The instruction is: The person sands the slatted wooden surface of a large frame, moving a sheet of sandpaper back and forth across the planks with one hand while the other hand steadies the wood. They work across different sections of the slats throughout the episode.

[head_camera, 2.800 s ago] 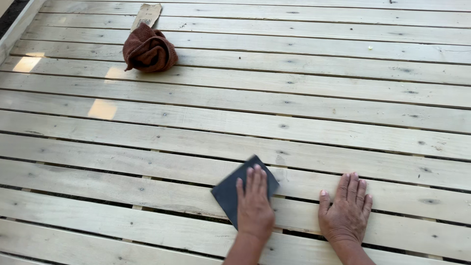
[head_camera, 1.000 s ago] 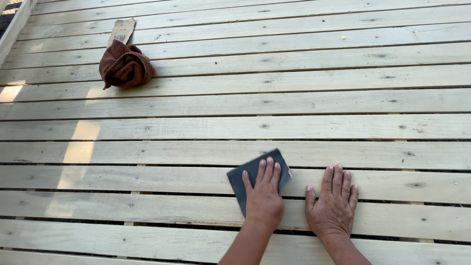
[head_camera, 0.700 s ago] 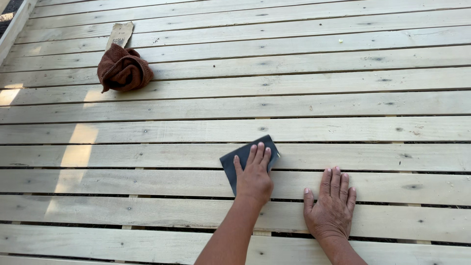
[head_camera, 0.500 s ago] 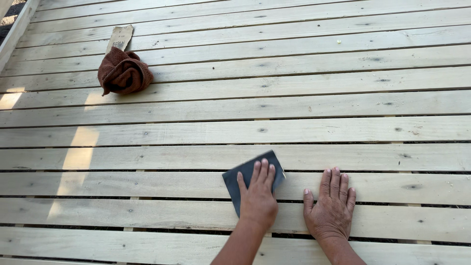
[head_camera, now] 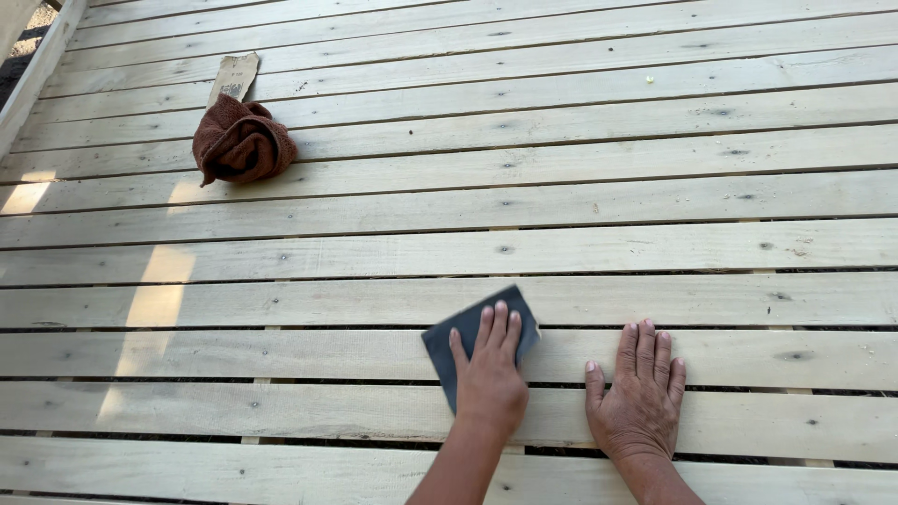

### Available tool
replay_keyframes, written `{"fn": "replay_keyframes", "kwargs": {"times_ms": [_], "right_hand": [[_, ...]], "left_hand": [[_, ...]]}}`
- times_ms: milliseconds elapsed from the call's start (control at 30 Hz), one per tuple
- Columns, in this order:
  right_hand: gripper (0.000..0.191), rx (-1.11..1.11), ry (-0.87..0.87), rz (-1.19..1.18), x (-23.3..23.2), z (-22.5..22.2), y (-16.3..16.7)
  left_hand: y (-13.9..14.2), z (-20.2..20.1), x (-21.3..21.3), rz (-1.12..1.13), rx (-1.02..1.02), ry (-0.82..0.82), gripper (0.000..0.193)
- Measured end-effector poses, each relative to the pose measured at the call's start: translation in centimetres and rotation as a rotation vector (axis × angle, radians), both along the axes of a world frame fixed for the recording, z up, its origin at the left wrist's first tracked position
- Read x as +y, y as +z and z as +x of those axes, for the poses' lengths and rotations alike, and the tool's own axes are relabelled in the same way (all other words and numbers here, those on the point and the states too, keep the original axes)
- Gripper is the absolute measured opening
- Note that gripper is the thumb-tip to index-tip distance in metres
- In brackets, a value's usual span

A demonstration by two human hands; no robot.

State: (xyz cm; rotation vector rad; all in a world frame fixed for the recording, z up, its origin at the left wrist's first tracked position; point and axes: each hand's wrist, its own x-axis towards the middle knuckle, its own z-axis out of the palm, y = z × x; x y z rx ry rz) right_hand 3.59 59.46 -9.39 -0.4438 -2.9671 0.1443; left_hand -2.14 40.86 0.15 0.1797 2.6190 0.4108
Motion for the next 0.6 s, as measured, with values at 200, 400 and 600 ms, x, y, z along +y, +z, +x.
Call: {"fn": "replay_keyframes", "kwargs": {"times_ms": [200,400,600], "right_hand": [[0.081,0.039,0.024,-0.005,0.1,0.0,-0.2],[0.08,0.018,0.033,-0.018,0.1,0.2,-0.3],[0.079,0.007,0.023,-0.003,-0.3,0.0,-0.3]], "left_hand": [[-0.2,3.5,-3.1,-0.006,-0.107,-0.084,0.069],[-0.7,-4.3,-1.9,-0.031,0.073,0.051,0.059],[-0.4,4.9,-5.0,-0.084,-0.104,-0.043,0.074]]}}
